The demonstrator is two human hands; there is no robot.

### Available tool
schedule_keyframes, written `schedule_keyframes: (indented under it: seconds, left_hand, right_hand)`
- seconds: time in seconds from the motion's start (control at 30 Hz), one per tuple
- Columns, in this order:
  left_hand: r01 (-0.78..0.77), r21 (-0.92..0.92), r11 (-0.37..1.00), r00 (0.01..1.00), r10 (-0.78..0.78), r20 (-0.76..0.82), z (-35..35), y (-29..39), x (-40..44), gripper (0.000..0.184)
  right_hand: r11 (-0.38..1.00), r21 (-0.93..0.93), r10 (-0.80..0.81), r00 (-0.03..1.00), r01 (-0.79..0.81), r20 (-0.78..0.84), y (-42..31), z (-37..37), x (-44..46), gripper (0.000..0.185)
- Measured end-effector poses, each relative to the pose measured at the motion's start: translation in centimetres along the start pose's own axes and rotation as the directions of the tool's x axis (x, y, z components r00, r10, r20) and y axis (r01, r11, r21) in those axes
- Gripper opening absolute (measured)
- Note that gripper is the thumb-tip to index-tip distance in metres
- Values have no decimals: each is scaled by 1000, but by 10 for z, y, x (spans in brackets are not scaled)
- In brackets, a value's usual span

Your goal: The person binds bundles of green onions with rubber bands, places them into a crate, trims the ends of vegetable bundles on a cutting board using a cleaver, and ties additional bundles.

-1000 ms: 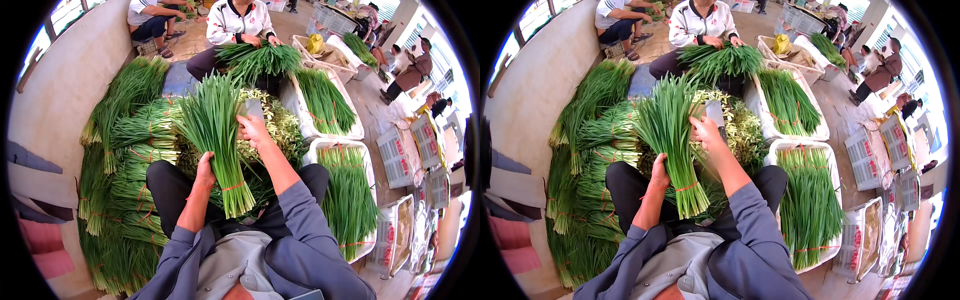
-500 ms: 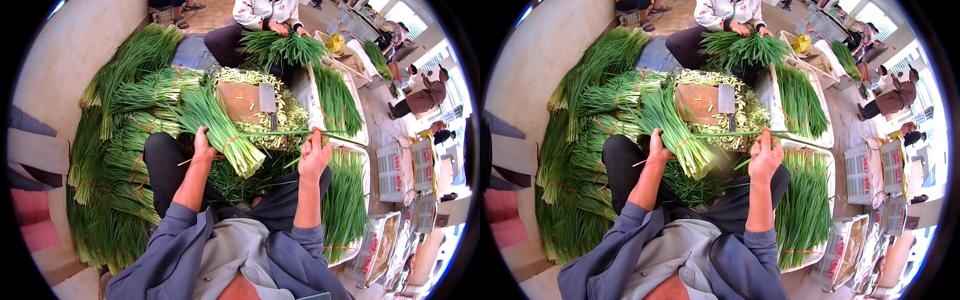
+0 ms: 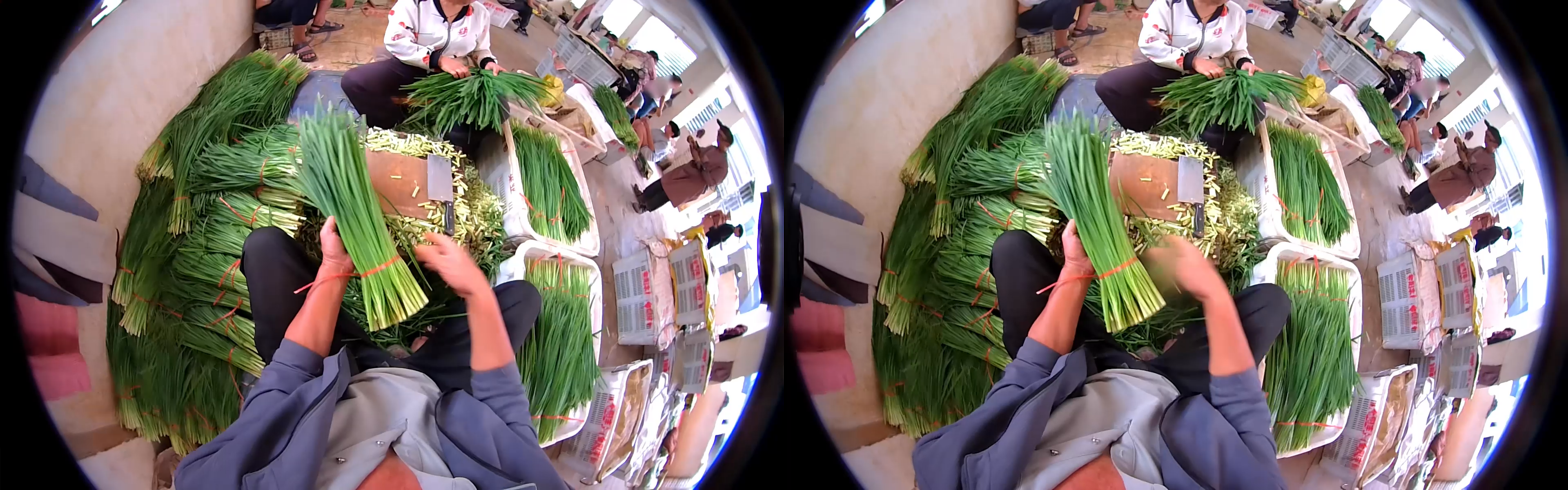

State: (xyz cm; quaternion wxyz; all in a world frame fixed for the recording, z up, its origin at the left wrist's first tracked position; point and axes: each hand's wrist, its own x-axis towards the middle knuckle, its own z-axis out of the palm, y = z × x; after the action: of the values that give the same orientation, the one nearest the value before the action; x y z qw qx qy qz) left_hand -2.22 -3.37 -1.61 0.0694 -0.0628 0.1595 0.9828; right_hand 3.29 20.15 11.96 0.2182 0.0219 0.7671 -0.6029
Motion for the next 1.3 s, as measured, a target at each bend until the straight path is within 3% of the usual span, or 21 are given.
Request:
schedule_keyframes:
  seconds: [0.1, 0.13, 0.17, 0.2, 0.23, 0.27, 0.33, 0.37, 0.43, 0.47, 0.6, 0.7, 0.87, 0.9, 0.93, 0.97, 1.0, 1.07, 1.1, 1.17, 1.3]
  left_hand:
    - [24, 124, 992, 999, -20, -36, 31, -11, -20, 45]
    - [11, 207, 978, 997, 6, -81, 38, -13, -25, 49]
    - [-42, 207, 977, 999, 48, -24, 44, -12, -28, 55]
    - [-94, 200, 975, 995, 90, 33, 60, -9, -36, 60]
    - [-75, 163, 984, 997, 79, -16, 65, -9, -45, 58]
    - [-77, 164, 983, 997, 80, -11, 62, -15, -40, 58]
    - [-181, 696, 695, 966, 259, -8, 55, -25, -36, 48]
    - [-100, 612, 785, 957, 245, -158, 52, -28, -33, 42]
    - [-72, 534, 843, 959, 206, -196, 34, -28, -29, 40]
    - [-52, 450, 891, 958, 171, -229, 25, -30, -25, 38]
    - [-36, 388, 921, 959, 141, -246, 32, -32, -27, 21]
    - [-32, 357, 934, 972, 112, -207, 30, -33, -24, 25]
    - [-47, 336, 941, 977, 113, -180, 21, -34, -19, 32]
    - [16, 366, 930, 968, 77, -239, 15, -32, -16, 35]
    - [55, 340, 939, 988, -1, -157, 18, -27, -16, 39]
    - [97, 344, 934, 978, -25, -208, 22, -25, -17, 41]
    - [127, 316, 940, 968, -48, -246, 33, -24, -21, 42]
    - [149, 300, 942, 974, -86, -211, 25, -23, -16, 51]
    - [176, 315, 933, 976, -124, -177, 17, -19, -11, 55]
    - [194, 391, 899, 979, -153, -135, 31, -20, -16, 65]
    - [302, 518, 801, 953, -268, -140, 45, -12, -29, 87]
  right_hand:
    - [968, 168, -192, 981, 188, 6, 46, 45, 72, 53]
    - [936, 303, -191, 982, 181, 1, 34, 48, 71, 53]
    - [932, 306, -202, 979, 193, -2, 31, 49, 72, 53]
    - [942, 211, -241, 964, 260, -114, 36, 48, 74, 53]
    - [944, 105, -285, 933, 313, -219, 39, 45, 73, 53]
    - [918, -126, -397, 886, 377, -239, 43, 43, 73, 53]
    - [882, -202, -459, 872, 425, -171, 54, 44, 74, 52]
    - [884, -200, -455, 874, 421, -171, 59, 45, 73, 52]
    - [916, 157, -304, 896, 368, -325, 74, 45, 72, 52]
    - [901, 302, -219, 927, 312, -305, 79, 41, 70, 49]
    - [864, 382, -221, 928, 329, -300, 92, 34, 68, 49]
    - [852, 398, -224, 923, 342, -312, 88, 33, 65, 50]
    - [904, 320, -209, 947, 283, -245, 71, 34, 60, 52]
    - [921, 280, -207, 950, 270, -235, 70, 32, 57, 53]
    - [930, 315, -131, 971, 190, -198, 72, 35, 57, 56]
    - [941, 285, -164, 983, 180, -79, 82, 30, 62, 59]
    - [939, 340, -64, 996, 41, 56, 44, 26, 31, 60]
    - [940, 287, -204, 978, 183, 43, 58, 34, 38, 56]
    - [960, 271, -101, 991, 74, 89, 45, 30, 25, 60]
    - [979, 8, -205, 979, 205, -20, 63, 31, 39, 56]
    - [972, -89, -225, 968, 215, -114, 36, 26, -6, 70]
